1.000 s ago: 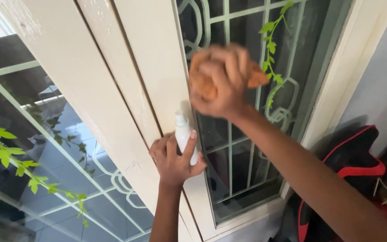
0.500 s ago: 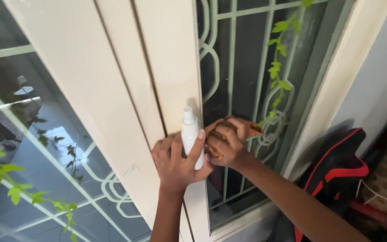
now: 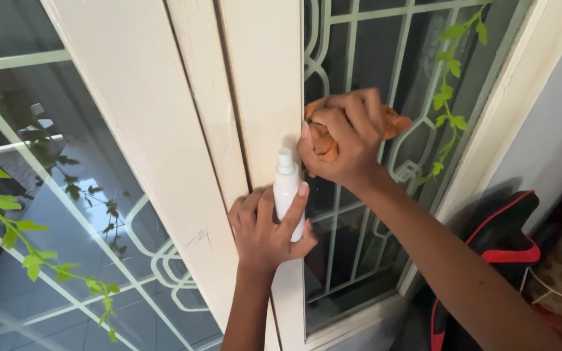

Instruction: Cleaning a window pane using a spray bottle and a cloth.

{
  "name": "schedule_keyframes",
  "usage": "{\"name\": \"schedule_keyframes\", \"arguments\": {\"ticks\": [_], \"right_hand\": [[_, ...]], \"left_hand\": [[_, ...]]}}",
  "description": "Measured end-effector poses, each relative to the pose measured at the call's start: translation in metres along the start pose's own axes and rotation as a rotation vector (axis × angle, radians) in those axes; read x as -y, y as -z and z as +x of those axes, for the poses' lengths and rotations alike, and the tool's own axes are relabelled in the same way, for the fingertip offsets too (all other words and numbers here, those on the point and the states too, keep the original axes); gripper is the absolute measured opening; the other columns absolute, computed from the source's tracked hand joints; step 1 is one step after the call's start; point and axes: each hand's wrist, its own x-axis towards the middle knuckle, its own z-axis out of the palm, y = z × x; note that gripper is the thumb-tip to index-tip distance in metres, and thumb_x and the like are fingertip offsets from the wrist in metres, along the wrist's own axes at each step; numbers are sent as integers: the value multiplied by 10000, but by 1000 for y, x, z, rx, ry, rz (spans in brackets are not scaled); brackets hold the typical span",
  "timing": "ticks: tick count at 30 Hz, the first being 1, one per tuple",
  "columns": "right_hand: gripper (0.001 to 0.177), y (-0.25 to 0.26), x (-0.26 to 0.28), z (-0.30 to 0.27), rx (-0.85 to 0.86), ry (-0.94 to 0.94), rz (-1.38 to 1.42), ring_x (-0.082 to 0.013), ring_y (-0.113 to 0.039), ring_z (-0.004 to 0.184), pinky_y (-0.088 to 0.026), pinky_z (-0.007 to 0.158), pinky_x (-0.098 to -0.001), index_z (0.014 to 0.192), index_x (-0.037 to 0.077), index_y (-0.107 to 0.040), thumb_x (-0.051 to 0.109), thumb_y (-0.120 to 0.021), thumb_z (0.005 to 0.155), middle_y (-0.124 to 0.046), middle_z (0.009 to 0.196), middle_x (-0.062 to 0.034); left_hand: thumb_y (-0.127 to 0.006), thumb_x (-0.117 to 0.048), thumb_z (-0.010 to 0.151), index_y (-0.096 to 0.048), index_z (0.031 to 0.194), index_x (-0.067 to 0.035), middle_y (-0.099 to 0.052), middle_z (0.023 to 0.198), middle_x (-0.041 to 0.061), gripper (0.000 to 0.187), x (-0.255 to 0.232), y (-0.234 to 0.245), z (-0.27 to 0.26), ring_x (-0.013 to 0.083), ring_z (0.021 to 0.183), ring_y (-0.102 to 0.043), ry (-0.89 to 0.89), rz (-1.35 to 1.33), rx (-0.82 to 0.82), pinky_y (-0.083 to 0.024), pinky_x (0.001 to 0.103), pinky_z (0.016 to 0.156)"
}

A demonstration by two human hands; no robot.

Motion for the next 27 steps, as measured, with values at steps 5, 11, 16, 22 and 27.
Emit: {"name": "schedule_keyframes", "arguments": {"ticks": [5,11,16,22,27], "right_hand": [[122,-8,11,-30,-72,-67,-96,-262,-535,889,-404,790,-487,840,97,-649,169,-742,873,-640,913,-55],[219,13,41,-138,143,73,-51,-270,-549,881,-431,806,-487,850,91,-689,310,-700,861,-629,933,-73],[240,18,41,-159,255,156,-42,-286,-587,988,-474,832,-455,992,87,-755,290,-707,874,-638,1082,-59],[196,5,-1,-52,80,165,-42,-325,-563,967,-481,832,-478,884,83,-663,274,-706,874,-642,1066,-116],[128,-2,-25,34,-70,59,18,-288,-526,1018,-424,799,-425,1000,66,-627,150,-721,1022,-621,1080,-100]], "left_hand": [[-649,-399,874,-636,1395,-253,-633,1152,137,541,0,-1,0,322,1062,-550,2,5,-4,-413,505,968],[-640,-411,882,-641,1390,-237,-637,1164,152,537,-2,-1,0,338,1064,-545,6,-6,1,-411,514,970],[-631,-408,893,-653,1382,-238,-640,1160,149,518,-2,0,-2,330,1070,-547,6,0,3,-410,502,965],[-644,-413,878,-647,1381,-222,-628,1159,151,538,0,-1,1,340,1073,-544,-7,-8,-11,-414,516,960],[-653,-383,868,-646,1388,-235,-625,1171,146,540,-1,-1,-1,332,1081,-544,1,8,0,-422,509,979]]}}
